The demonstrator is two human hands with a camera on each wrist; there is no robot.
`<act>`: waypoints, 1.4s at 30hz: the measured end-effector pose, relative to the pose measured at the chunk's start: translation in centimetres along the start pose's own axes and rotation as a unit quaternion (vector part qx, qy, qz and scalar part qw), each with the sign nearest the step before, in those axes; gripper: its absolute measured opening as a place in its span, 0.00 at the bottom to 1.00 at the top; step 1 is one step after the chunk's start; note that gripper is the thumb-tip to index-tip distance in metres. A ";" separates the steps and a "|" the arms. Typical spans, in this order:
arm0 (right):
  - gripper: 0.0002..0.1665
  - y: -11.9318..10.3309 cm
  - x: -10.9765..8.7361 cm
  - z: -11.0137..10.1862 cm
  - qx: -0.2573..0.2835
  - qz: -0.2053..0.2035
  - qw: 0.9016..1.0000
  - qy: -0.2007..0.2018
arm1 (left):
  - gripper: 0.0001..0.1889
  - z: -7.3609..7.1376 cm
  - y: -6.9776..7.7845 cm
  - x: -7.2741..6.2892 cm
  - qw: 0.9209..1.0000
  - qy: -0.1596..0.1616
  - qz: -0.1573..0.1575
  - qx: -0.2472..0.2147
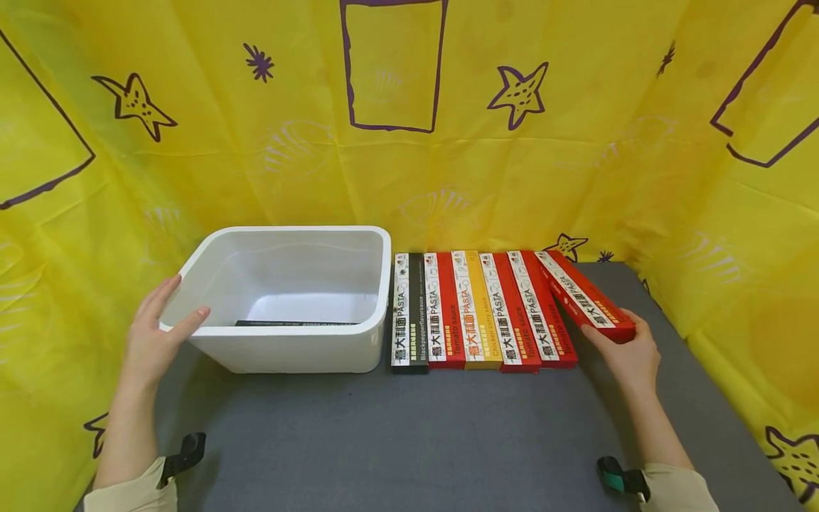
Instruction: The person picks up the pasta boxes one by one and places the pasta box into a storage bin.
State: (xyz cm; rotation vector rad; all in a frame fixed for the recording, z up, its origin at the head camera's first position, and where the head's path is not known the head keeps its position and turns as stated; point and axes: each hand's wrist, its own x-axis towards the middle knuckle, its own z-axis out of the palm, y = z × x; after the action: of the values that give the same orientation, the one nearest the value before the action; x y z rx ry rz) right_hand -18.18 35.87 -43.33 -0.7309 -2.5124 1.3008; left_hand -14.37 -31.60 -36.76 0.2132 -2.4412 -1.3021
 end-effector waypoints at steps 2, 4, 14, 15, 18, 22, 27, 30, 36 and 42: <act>0.49 -0.4 -0.1 0.0 0.017 0.017 0.999 0.027 | 0.41 0.0 0.0 0.0 1.000 0.000 0.000 0.000; 0.46 -0.7 -0.2 0.0 0.046 0.031 0.997 0.054 | 0.41 0.0 0.0 0.1 1.000 0.000 0.001 -0.001; 0.33 -2.1 -1.1 -0.5 0.306 0.024 0.941 0.143 | 0.40 0.0 0.0 0.1 1.000 0.002 0.006 -0.001; 0.33 -2.2 -1.2 -0.4 0.336 0.016 0.931 0.145 | 0.40 0.1 0.0 0.1 1.000 0.002 0.005 -0.001; 0.33 -2.9 -1.6 -0.4 0.410 -0.008 0.901 0.144 | 0.40 0.0 0.0 0.1 1.000 -0.001 0.003 -0.004; 0.33 -4.0 -2.2 -0.4 0.477 -0.046 0.868 0.129 | 0.41 0.0 -0.1 0.1 1.000 -0.001 -0.001 -0.008; 0.31 -5.5 -3.3 -0.1 0.515 -0.106 0.846 0.089 | 0.41 0.0 -0.1 0.1 1.000 -0.002 -0.004 -0.007; 0.29 -6.8 -3.9 0.3 0.542 -0.137 0.827 0.058 | 0.40 -0.1 -0.1 0.0 1.000 0.004 0.000 -0.006; 0.27 -9.4 -5.4 1.1 0.621 -0.159 0.767 -0.024 | 0.40 -0.1 -0.1 0.0 1.000 0.010 0.008 -0.004; 0.27 -11.8 -6.9 1.7 0.637 -0.216 0.730 -0.119 | 0.40 0.0 -0.1 0.1 1.000 0.005 0.008 -0.001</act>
State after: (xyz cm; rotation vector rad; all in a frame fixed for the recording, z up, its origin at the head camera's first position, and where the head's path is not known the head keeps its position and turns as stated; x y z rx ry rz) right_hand -16.84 25.37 -34.53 0.3435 -1.1238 2.4003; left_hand -14.45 -31.71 -36.84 0.1974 -2.4283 -1.2939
